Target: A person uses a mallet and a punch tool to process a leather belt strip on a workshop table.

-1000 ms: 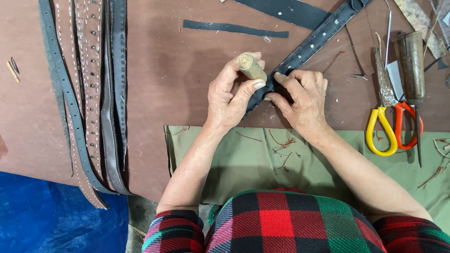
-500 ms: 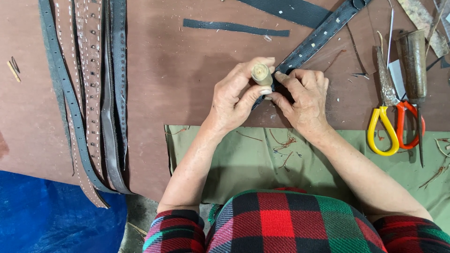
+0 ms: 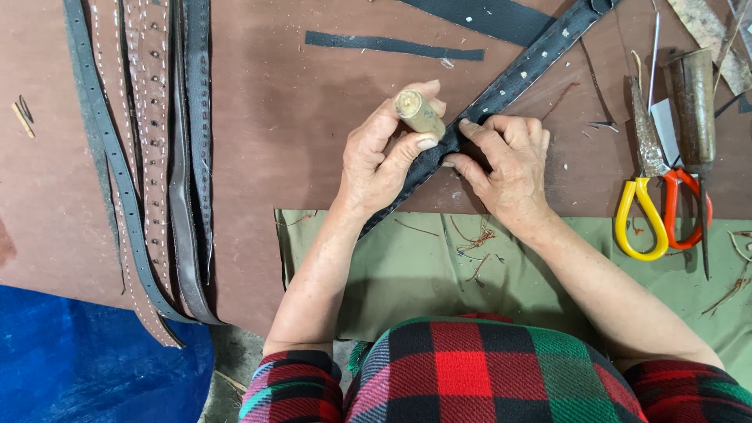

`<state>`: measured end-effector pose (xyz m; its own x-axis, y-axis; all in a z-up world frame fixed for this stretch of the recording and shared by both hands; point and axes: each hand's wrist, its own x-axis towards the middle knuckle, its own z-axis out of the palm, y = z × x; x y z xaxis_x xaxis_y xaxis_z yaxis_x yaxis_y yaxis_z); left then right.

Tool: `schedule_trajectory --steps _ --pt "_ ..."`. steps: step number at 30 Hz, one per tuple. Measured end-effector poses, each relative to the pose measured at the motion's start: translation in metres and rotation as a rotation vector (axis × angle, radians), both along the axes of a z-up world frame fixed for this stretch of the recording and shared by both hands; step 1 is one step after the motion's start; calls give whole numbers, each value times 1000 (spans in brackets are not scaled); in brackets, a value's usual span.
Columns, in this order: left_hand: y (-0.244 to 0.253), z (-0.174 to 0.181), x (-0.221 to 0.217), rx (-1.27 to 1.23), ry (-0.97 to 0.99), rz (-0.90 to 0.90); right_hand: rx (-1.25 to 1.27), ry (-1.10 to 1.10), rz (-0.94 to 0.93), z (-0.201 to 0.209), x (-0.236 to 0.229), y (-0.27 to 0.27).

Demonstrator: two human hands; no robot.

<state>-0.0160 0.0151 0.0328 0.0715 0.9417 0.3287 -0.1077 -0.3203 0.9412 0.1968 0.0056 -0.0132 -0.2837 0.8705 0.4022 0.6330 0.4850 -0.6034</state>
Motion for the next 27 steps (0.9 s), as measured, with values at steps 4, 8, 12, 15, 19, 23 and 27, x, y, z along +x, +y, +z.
schedule_trajectory --steps 4,8,12,15,19,23,27 --pt "1 -2 1 -2 7 3 3 -3 1 1 0 0" --pt "-1 -2 0 -8 10 3 -1 -6 -1 0 0 0" --pt "-1 -4 0 -7 3 -7 7 -10 0 -1 0 0" --pt "1 -5 0 9 3 -21 21 -16 -2 -2 1 0" --pt "3 -3 1 48 -11 -38 10 -12 -4 -1 1 0" --pt "7 0 13 151 -52 -73 6 -21 -14 -5 2 0" --pt "5 5 10 195 47 -64 52 -22 -14 -9 4 -1"
